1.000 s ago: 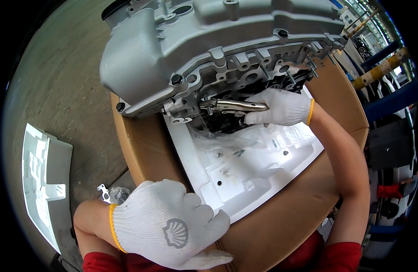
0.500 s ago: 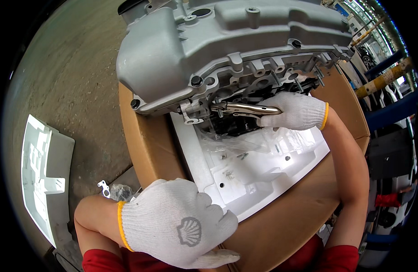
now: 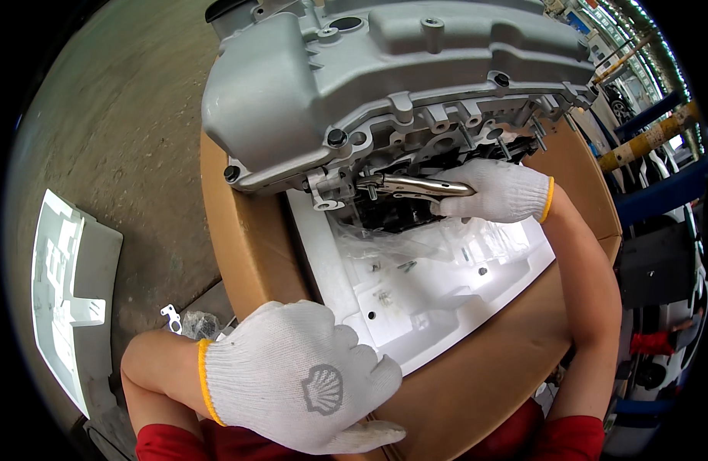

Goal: The person uses locking pliers to remove a bolt from a car engine block resting in a cardboard box. They then pick up a metal gasket from the floor and place it onto the engine surface.

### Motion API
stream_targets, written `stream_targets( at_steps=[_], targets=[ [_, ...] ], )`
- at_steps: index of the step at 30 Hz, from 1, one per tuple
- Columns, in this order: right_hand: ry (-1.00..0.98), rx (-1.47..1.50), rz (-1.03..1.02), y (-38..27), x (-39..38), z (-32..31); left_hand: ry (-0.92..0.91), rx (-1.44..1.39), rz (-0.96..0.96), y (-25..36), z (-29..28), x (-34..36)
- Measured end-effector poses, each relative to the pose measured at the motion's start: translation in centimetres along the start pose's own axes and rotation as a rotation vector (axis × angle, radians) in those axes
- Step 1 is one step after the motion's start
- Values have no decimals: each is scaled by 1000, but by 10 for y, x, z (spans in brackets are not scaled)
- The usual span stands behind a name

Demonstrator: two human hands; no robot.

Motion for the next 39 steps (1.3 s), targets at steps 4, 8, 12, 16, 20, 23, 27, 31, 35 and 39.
stream_targets(
  at_steps=[4,8,12,16,20,23,27,31,35,39],
  targets=[
    [-31,21,55,3,6,4,46,-5,19,0,-1,0],
    [-66,300,6,15,32,35,61,28,34,1,-1,1],
    [-49,343,-44,13,33,38,69,15,43,0,-2,0],
    [-51,122,34,6,9,12,9,-8,19,-1,-2,0],
    [-38,-15,37,5,1,2,39,2,53,-1,-4,0],
    [-36,57,10,10,14,12,63,11,64,-1,-2,0],
    [-42,340,-37,13,35,37,72,-8,51,-3,5,-2],
    [-50,293,-10,8,25,27,146,-44,44,-4,10,-5],
    [-67,79,98,1,1,4,133,-60,33,-4,11,-5],
    [-44,49,98,1,1,3,93,-28,39,-2,10,-5]
  ],
)
Point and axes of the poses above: each hand's wrist, its own x-axis towards the middle knuckle, its own z-axis out of the palm, y = z × x, the point moved 4 cm from there along x, towards the middle knuckle, and after that the axes turned 9 degrees about -y, right-handed, at the moved point
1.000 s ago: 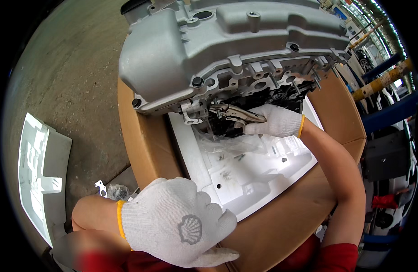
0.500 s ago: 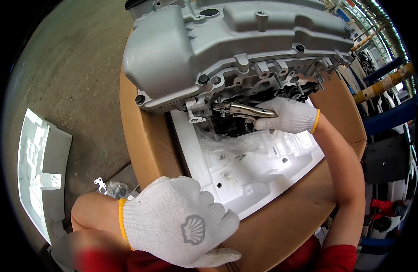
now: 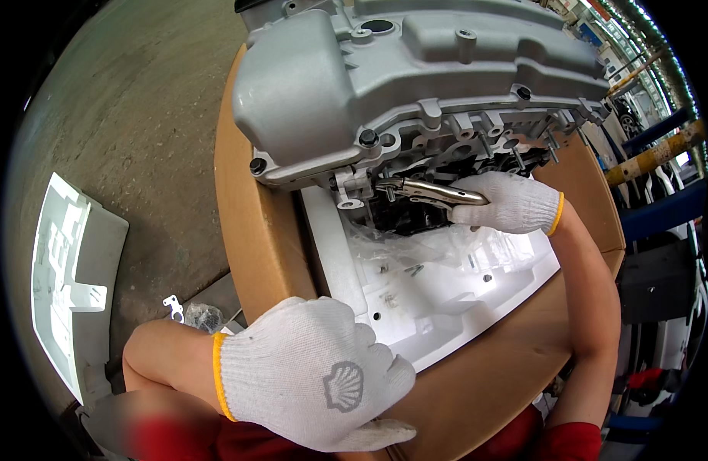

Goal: The person uses locking pliers to remove a bolt from a car engine block resting in a cardboard box. They then pick up a metal gasket from the floor and place it onto the engine surface.

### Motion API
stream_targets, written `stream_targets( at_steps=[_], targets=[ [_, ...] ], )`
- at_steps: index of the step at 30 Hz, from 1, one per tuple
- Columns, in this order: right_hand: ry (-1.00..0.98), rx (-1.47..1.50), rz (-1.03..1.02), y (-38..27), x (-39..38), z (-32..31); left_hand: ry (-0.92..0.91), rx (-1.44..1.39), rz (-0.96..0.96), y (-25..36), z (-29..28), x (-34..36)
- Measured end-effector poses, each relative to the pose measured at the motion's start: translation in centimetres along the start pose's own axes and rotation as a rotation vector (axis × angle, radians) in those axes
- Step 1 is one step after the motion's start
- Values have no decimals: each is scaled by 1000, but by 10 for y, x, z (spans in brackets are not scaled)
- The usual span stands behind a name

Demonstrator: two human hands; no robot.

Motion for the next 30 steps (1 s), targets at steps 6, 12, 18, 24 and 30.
stream_targets(
  at_steps=[6,12,18,24,30],
  targets=[
    [-17,299,-160,13,38,35,-13,-11,1,-1,1,2],
    [-41,258,-57,15,22,21,-82,-17,-56,1,-3,2],
    [9,-15,-43,-4,-1,0,-98,-26,-52,2,-11,4],
    [3,340,-122,12,41,40,-169,-9,-87,4,-9,7],
    [-27,226,-105,17,24,22,-170,4,-95,4,-9,5]
  ],
)
Point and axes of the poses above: each hand's wrist, its own x-axis towards the middle knuckle, its own z-axis out of the palm, y = z × x, the point moved 4 cm from there along x, towards the middle knuckle, and after that the axes turned 9 degrees about -y, right-handed, at the moved point
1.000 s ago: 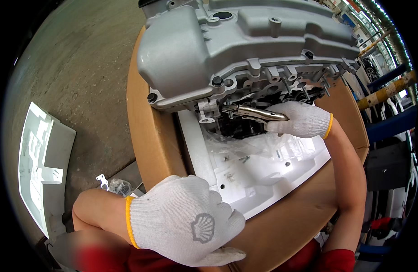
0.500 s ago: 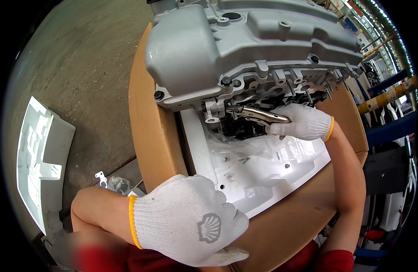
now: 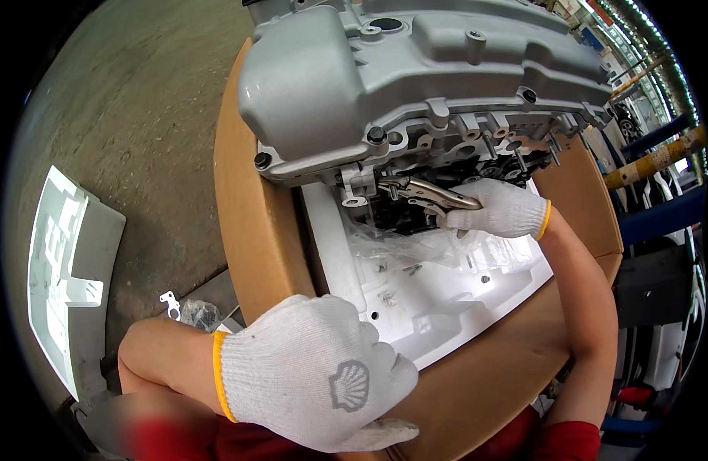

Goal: The person uses locking pliers to remove a bolt from a car engine block resting in a cardboard box. They then pick up a metal gasket from the floor and place it onto the engine surface.

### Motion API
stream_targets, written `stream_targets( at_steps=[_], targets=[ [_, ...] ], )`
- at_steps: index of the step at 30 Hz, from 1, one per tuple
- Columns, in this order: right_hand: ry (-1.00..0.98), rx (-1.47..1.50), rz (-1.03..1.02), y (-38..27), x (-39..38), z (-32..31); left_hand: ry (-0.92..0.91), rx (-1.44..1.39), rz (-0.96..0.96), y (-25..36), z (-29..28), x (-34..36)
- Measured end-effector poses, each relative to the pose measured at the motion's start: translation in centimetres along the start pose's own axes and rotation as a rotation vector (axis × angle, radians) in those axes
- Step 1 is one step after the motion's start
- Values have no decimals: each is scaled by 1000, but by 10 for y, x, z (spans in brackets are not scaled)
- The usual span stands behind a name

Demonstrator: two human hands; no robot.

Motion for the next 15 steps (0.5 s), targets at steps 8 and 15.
stream_targets(
  at_steps=[8,15],
  targets=[
    [13,-150,85,-18,-17,-11,143,-1,73,-2,0,0],
    [3,103,19,1,11,11,151,-16,85,-3,-1,-2]
  ],
)
Point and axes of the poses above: each hand's wrist, its own x-axis towards the middle knuckle, its own z-axis out of the palm, y = z × x, the point moved 4 cm from there along x, towards the middle knuckle, and after that the axes turned 9 degrees about -y, right-handed, at the moved point
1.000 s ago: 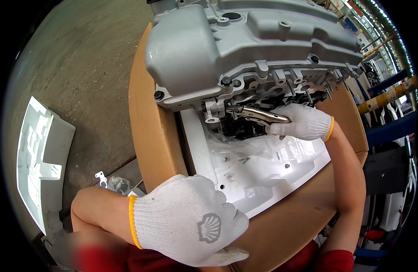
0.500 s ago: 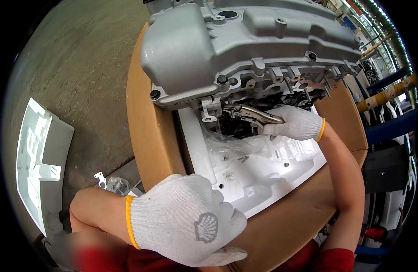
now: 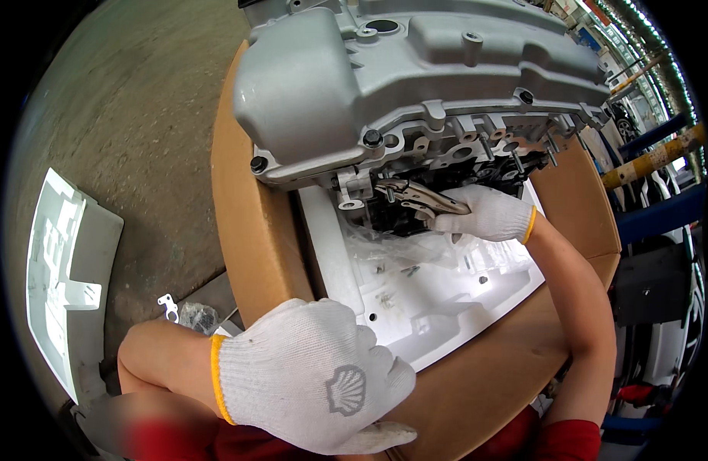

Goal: The person uses locking pliers to remove a bolt from a car engine block resting in a cardboard box. They then pick up a metal gasket from the floor and place it onto the engine surface.

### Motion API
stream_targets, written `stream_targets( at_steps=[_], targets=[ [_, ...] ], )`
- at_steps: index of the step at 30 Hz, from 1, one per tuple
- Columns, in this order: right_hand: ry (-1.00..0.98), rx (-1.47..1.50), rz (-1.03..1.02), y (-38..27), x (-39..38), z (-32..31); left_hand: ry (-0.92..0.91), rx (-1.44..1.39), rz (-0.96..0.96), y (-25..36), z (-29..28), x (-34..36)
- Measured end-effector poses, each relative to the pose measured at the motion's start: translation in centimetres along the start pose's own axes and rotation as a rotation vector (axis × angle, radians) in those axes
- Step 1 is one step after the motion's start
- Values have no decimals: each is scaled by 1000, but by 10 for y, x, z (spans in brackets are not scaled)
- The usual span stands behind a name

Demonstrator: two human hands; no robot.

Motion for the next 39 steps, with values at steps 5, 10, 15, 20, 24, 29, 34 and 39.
stream_targets(
  at_steps=[5,10,15,20,24,29,34,39],
  targets=[
    [18,-218,-12,-26,-29,-20,-17,-30,6,-1,-1,0],
    [29,-274,45,-25,-32,-21,2,-14,19,0,-3,1],
    [20,-8,-16,3,4,4,-100,-8,-25,0,3,2],
    [-34,31,-97,6,-2,2,-27,-16,-6,-2,2,1],
    [3,-276,56,-18,-26,-18,-55,-2,5,-1,2,0],
    [55,-377,102,-34,-37,-23,-16,25,22,0,0,1],
    [29,-155,18,-10,-4,-3,24,33,25,1,-1,2],
    [5,-97,-40,0,-2,-1,12,17,32,1,-3,1]
  ],
)
Point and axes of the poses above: each hand's wrist, its own x-axis towards the middle knuckle, its own z-axis out of the palm, y = z × x, the point moved 4 cm from there along x, towards the middle knuckle, and after that the axes turned 9 degrees about -y, right-handed, at the moved point
